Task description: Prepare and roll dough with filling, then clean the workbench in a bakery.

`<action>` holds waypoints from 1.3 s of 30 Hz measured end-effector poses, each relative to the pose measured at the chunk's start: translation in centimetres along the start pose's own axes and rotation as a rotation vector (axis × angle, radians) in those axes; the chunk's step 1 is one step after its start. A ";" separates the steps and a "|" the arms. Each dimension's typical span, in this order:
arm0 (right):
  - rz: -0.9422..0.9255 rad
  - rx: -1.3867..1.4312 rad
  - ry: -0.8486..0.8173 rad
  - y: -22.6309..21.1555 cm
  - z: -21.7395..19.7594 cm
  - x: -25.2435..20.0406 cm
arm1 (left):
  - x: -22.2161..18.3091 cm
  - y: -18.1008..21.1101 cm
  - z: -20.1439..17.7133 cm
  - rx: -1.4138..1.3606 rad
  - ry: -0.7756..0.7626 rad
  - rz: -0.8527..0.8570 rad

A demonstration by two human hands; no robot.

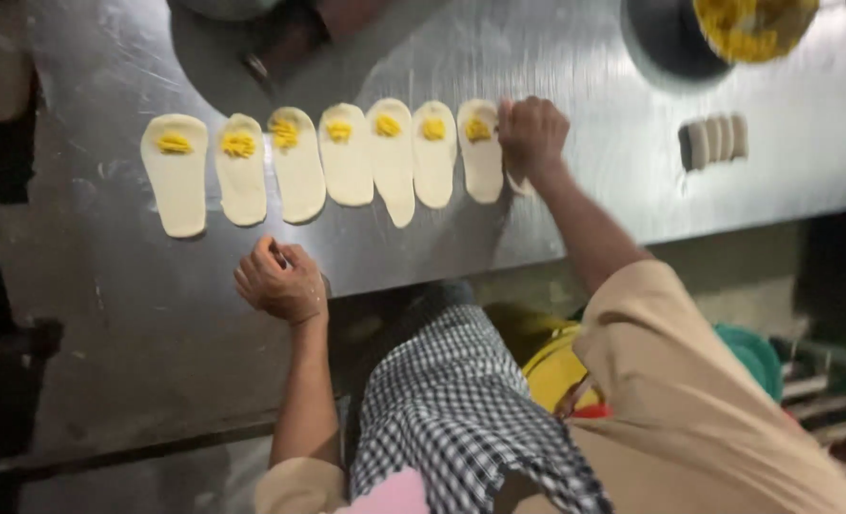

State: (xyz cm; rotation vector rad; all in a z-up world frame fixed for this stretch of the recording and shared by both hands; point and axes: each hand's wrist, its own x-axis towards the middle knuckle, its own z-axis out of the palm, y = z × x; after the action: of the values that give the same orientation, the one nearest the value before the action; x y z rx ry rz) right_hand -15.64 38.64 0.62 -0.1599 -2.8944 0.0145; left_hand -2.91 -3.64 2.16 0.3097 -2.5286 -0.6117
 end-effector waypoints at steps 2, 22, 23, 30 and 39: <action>0.102 -0.012 -0.223 0.2 -1.2 0.1 | 0.7 0.8 0.0 0.012 0.048 0.023; 0.055 -0.063 -0.413 -1.5 -4.6 -2.0 | -0.3 0.4 0.8 0.081 0.057 0.001; -0.094 0.013 -0.021 -1.5 -4.4 -3.2 | -1.0 0.5 0.1 0.093 0.014 -0.013; 0.076 0.059 -0.405 -2.0 -5.5 -2.4 | -0.1 0.5 0.7 0.091 0.043 0.026; -0.148 0.176 -0.008 0.3 -1.7 -4.9 | -0.2 1.1 0.7 0.091 0.076 -0.034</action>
State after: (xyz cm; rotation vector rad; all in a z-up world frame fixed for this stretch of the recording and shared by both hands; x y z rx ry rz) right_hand -10.50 38.39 1.07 0.0866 -2.8867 0.2434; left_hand -3.19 -2.31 2.07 0.4019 -2.4864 -0.4890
